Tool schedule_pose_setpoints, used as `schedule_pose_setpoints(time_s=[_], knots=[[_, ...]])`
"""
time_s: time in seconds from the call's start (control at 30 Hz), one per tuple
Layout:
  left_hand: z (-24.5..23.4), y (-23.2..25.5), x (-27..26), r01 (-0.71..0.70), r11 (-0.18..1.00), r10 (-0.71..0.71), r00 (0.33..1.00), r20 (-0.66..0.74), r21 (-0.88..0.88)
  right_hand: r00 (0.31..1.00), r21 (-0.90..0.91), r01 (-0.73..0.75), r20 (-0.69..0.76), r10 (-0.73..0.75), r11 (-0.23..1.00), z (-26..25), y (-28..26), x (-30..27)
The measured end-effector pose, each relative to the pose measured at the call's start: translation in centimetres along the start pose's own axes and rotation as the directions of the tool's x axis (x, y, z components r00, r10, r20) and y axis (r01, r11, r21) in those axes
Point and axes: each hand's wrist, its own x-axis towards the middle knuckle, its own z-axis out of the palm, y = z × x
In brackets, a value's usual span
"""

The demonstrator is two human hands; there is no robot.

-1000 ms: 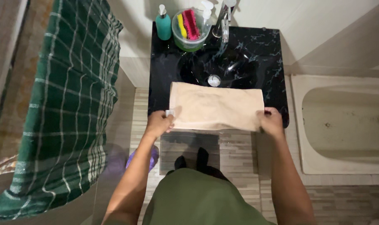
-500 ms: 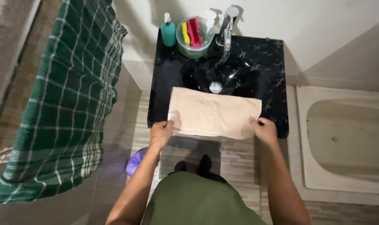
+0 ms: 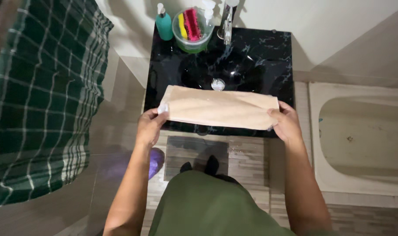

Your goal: The person cleans a black marble sink and the surrounding countertop by hand using a green sponge, then wipes the surfaces dry with a tan cloth.

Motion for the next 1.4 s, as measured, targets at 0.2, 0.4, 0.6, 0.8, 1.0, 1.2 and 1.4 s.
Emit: schedule_pose_setpoints(time_s=[0.2,0.4,0.6,0.8,1.0,1.2,1.4], knots=[[0.1,0.4,-2.4,0.286,0.679,-0.205,0.958,-0.200,0.677,0.983,-0.591,0.034,-0.127,-0.134,0.806,-1.1,5.1,-0.8],[0.1,-2.9,-1.4,0.085,0.644,0.143,0.963,-0.228,0.760,0.939,-0.724,-0.051,-0.269,-0.214,0.688,1.1,4.2,-1.6],[-0.4,-4.7,0.9,-0.056,0.756,0.119,0.992,-0.052,0.652,0.975,-0.532,-0.063,-0.211,-0.061,0.845,0.7,4.1,0.0],[2.5,-2.3,0.3,-0.089,0.830,-0.043,0.974,0.222,0.551,0.971,-0.433,0.024,-0.204,-0.124,0.901,2.3,-2.9,0.9],[2.8,-3.3,0.5,0.054,0.820,-0.150,0.981,0.122,0.570,0.973,-0.446,0.231,0.129,-0.193,0.865,14.3,-4.8,0.6],[1.5,-4.5,1.3,0.194,0.873,-0.227,0.974,0.021,0.448,0.930,-0.616,0.227,0.368,0.021,0.754,23.1,0.3,-0.8],[3.0,-2.9,-0.4,-0.081,0.670,0.146,0.989,-0.024,0.738,0.889,-0.694,0.457,0.346,-0.300,0.556,19.7,2.4,-0.6]])
